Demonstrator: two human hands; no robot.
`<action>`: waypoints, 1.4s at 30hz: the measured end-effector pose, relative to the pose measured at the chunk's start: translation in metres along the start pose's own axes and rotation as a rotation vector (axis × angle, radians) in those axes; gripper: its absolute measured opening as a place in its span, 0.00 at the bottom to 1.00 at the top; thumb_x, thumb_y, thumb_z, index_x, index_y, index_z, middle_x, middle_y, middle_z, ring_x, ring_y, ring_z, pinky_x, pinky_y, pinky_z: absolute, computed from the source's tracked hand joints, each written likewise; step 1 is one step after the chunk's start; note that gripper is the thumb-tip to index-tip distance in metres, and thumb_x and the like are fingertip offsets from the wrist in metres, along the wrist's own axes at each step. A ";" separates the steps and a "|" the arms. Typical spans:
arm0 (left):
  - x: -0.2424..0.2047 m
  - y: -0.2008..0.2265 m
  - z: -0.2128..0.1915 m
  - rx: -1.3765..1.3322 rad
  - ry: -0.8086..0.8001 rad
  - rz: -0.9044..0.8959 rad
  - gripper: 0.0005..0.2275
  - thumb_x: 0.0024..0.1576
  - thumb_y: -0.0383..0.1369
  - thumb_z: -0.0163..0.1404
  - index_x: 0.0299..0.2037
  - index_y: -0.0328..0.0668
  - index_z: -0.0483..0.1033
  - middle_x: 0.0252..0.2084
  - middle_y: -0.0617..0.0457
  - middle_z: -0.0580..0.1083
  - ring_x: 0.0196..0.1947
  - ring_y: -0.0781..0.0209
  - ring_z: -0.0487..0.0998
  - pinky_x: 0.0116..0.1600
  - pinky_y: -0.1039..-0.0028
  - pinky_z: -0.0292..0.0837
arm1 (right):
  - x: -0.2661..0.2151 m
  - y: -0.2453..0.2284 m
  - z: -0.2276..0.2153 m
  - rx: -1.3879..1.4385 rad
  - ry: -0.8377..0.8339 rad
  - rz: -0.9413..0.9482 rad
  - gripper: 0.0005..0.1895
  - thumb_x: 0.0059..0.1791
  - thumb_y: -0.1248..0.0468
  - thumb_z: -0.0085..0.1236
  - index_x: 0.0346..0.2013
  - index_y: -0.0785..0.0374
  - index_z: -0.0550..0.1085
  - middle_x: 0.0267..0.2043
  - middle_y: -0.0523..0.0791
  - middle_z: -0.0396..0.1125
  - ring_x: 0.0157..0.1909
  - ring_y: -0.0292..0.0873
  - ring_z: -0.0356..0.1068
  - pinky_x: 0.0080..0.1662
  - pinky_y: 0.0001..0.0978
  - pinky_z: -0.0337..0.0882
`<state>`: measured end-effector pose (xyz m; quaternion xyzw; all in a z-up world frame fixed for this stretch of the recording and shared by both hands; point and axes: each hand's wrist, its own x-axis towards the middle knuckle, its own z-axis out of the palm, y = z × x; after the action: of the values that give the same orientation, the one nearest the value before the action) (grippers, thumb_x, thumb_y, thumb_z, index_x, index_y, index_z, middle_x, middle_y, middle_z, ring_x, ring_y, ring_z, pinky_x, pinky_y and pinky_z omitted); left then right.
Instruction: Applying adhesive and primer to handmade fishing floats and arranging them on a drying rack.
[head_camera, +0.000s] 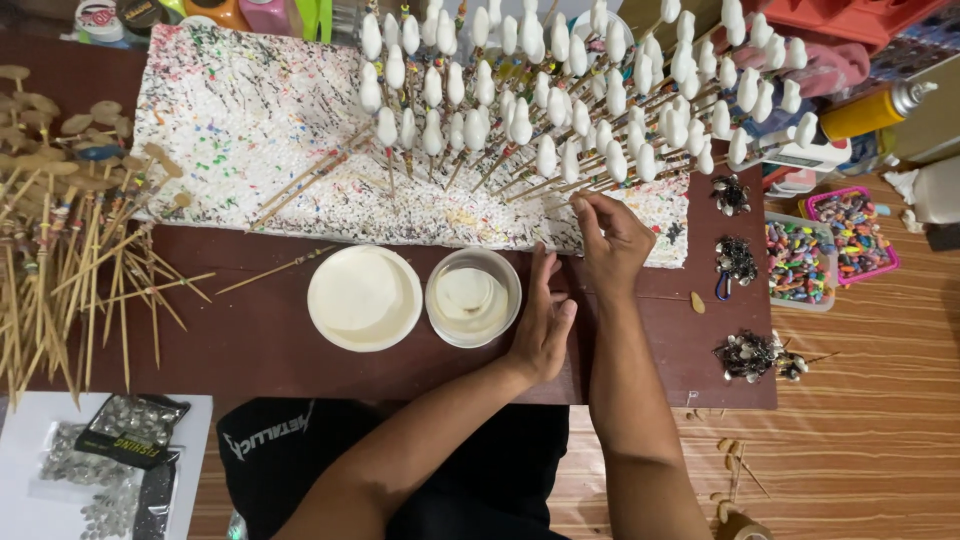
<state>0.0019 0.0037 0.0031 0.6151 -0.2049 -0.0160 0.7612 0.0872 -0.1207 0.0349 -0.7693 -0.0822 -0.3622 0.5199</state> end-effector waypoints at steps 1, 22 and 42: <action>0.000 -0.002 0.000 0.001 0.003 -0.001 0.31 0.68 0.43 0.31 0.74 0.29 0.34 0.76 0.26 0.29 0.74 0.26 0.45 0.66 0.53 0.63 | 0.000 0.001 0.000 0.002 -0.002 0.001 0.03 0.51 0.79 0.65 0.39 0.76 0.80 0.36 0.58 0.76 0.39 0.50 0.78 0.38 0.40 0.79; -0.003 -0.002 -0.001 0.065 0.016 0.041 0.31 0.68 0.41 0.35 0.74 0.28 0.37 0.75 0.22 0.32 0.73 0.26 0.49 0.65 0.57 0.67 | -0.016 0.005 -0.007 -0.007 0.044 0.031 0.08 0.53 0.76 0.65 0.47 0.76 0.79 0.38 0.57 0.75 0.38 0.44 0.76 0.40 0.36 0.78; -0.093 0.007 -0.058 0.085 -0.173 0.112 0.30 0.66 0.45 0.43 0.73 0.32 0.53 0.65 0.34 0.66 0.57 0.43 0.75 0.53 0.62 0.77 | -0.155 -0.033 -0.053 -0.231 0.214 0.116 0.07 0.57 0.72 0.64 0.50 0.71 0.81 0.41 0.57 0.75 0.42 0.50 0.77 0.45 0.40 0.76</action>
<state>-0.0658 0.0854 -0.0271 0.6306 -0.3043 -0.0177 0.7137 -0.0672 -0.1128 -0.0296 -0.7845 0.0606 -0.4184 0.4537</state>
